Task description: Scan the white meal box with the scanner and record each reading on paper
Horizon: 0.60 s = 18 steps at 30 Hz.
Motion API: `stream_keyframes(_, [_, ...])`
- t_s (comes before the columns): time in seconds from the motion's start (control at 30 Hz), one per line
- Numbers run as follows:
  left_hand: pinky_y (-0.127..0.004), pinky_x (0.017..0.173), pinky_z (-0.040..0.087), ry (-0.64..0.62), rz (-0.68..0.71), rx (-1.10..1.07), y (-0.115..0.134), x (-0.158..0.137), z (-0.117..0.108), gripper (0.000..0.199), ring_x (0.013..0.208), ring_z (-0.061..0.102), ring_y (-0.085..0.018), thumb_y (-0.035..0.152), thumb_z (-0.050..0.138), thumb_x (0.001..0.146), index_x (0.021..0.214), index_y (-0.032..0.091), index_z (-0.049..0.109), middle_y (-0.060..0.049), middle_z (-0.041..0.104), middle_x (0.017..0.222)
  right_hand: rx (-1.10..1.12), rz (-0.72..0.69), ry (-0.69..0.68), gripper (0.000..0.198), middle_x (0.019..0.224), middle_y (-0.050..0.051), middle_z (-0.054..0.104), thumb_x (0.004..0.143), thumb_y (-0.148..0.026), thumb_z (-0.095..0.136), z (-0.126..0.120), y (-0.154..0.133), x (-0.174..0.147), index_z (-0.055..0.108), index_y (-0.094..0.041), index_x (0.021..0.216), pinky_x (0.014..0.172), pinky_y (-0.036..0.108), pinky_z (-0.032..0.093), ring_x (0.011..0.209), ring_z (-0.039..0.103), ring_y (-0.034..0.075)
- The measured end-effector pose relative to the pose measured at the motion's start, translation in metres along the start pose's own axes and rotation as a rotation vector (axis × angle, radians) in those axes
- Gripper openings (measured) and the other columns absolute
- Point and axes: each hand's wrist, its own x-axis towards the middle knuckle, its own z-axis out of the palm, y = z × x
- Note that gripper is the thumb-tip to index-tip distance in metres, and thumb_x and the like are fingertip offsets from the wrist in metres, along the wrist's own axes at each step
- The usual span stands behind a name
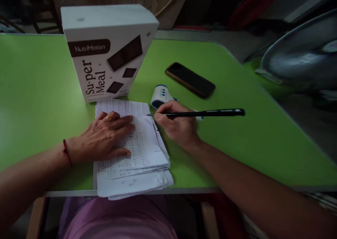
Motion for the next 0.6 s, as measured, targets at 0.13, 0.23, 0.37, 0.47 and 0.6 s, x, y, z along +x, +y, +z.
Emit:
stream_keyframes(0.13, [-0.047,0.094,0.04,-0.018,-0.016,-0.008,-0.0002,-0.0001,-0.0008,0.069,0.119,0.053,-0.036,0.068,0.053,0.1,0.142,0.014,0.057,-0.016,0.054,0.153,-0.119,-0.106,-0.019,0.013,0.057,-0.003,0.054,0.076,-0.021,0.063,-0.0026,0.0017,-0.0004,0.055,-0.026,0.067,0.05,0.029,0.042,0.051,0.05,0.014])
stream_keyframes(0.23, [-0.048,0.094,0.04,-0.015,-0.018,-0.007,0.0001,-0.0002,-0.0003,0.07,0.119,0.053,-0.035,0.068,0.054,0.1,0.142,0.013,0.057,-0.016,0.054,0.153,-0.155,-0.139,-0.035,0.012,0.058,-0.003,0.056,0.077,-0.021,0.061,-0.003,0.0031,0.0,0.056,-0.026,0.067,0.05,0.029,0.042,0.052,0.05,0.014])
stream_keyframes(0.37, [-0.049,0.094,0.041,-0.019,-0.015,-0.002,-0.0001,0.0003,0.0002,0.072,0.118,0.053,-0.035,0.071,0.049,0.1,0.143,0.014,0.057,-0.015,0.054,0.154,-0.173,-0.152,-0.043,0.011,0.056,-0.003,0.056,0.075,-0.022,0.06,-0.0027,0.0022,0.0007,0.055,-0.026,0.066,0.048,0.029,0.04,0.05,0.048,0.014])
stream_keyframes(0.47, [-0.048,0.093,0.041,-0.016,-0.012,0.0,-0.0006,0.0007,-0.0001,0.072,0.118,0.053,-0.035,0.071,0.048,0.101,0.142,0.014,0.057,-0.015,0.054,0.153,-0.197,-0.126,-0.072,0.011,0.056,-0.003,0.056,0.075,-0.022,0.061,-0.0035,-0.0013,0.0012,0.055,-0.025,0.066,0.049,0.029,0.041,0.05,0.049,0.014])
stream_keyframes(0.6, [-0.049,0.093,0.041,-0.002,-0.011,-0.002,-0.0006,0.0009,0.0001,0.07,0.117,0.053,-0.035,0.07,0.051,0.1,0.141,0.014,0.058,-0.015,0.055,0.153,-0.21,-0.069,-0.098,0.012,0.057,-0.002,0.058,0.075,-0.022,0.06,-0.0042,-0.0055,0.0014,0.055,-0.026,0.065,0.051,0.03,0.044,0.052,0.05,0.015])
